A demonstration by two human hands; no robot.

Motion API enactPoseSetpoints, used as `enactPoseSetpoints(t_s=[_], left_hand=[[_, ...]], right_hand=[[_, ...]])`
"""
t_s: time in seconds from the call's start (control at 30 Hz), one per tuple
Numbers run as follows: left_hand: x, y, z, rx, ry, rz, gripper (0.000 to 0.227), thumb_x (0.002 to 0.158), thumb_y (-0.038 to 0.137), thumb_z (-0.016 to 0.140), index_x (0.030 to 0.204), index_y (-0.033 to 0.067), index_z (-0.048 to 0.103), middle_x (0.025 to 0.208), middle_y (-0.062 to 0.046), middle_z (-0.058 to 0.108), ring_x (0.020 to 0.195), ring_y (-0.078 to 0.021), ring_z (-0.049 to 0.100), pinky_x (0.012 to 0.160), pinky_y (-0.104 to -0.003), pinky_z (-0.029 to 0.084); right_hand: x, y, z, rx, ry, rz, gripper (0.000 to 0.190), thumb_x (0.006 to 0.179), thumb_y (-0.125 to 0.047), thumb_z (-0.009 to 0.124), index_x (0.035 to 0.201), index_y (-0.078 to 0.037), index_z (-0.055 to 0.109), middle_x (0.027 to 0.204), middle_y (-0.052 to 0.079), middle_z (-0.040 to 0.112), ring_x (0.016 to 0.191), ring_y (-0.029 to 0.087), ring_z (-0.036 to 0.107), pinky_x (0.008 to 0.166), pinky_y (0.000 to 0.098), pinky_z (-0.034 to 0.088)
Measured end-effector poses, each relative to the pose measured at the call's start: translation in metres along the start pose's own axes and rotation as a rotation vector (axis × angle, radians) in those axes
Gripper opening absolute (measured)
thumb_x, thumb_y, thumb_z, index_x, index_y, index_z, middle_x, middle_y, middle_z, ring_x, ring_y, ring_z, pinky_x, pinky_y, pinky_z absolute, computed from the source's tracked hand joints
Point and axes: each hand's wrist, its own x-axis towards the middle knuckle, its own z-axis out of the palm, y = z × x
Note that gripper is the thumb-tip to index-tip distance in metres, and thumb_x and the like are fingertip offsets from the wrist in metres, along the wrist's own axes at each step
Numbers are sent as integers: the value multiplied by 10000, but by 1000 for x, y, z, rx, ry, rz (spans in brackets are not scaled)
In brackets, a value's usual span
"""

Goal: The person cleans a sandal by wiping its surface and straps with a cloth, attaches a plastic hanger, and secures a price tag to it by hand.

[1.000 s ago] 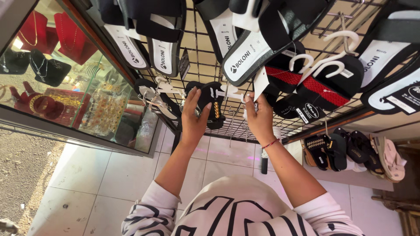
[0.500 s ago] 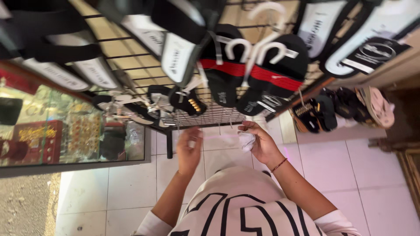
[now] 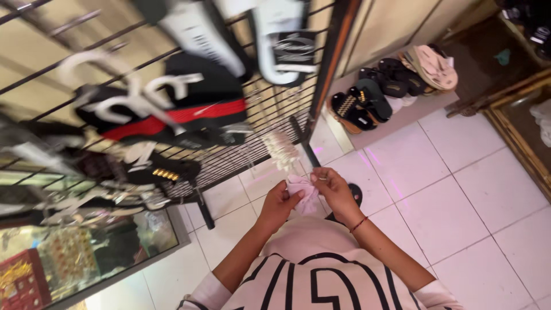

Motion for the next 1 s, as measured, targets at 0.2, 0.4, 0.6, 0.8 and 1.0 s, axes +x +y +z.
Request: enactPoseSetpoints(t_s=[0.2, 0.4, 0.6, 0.8, 1.0], left_hand=[[54, -6, 76, 172, 127, 103, 194, 910, 143, 737, 1059, 22, 707, 849, -27, 723, 691, -78, 659, 596, -252, 523], [126, -10, 152, -85, 63, -47, 210, 984, 189, 636, 1113, 51, 726, 873, 0, 702, 772, -79, 612, 708, -258, 527], [193, -27, 225, -93, 126, -73, 239, 1002, 183, 672, 1140, -6, 721, 884, -18, 661, 797, -95, 560, 713, -256, 476], [245, -27, 262, -45, 272, -178, 300, 941, 185, 720, 1149, -15, 639, 975, -65, 674, 794, -123, 617, 661, -258, 504], [281, -6, 252, -68, 333, -360, 327, 928, 237, 712, 1203, 63, 685, 1003, -27, 677, 838, -88, 577, 690, -248, 469]], right_hand=[[2, -8, -68, 187, -245, 330, 511, 879, -308, 674, 1352, -221, 501, 1222, -79, 632, 1054, 41, 648, 876, 346, 594], [66, 0, -181, 356, -265, 203, 404, 1037, -227, 700, 1349, 16, 620, 1202, 89, 693, 1028, 151, 666, 857, 327, 562], [96, -36, -264, 442, -347, 470, 351, 951, -229, 632, 1287, -128, 611, 1102, -46, 692, 965, 80, 683, 898, 366, 615], [148, -15, -322, 385, -421, 546, 363, 1002, -261, 649, 1281, -30, 634, 1108, 69, 720, 990, 181, 701, 839, 355, 551], [247, 81, -368, 142, -209, 557, 376, 977, -289, 654, 1239, -20, 653, 1020, 53, 719, 837, 131, 687, 751, 298, 581]])
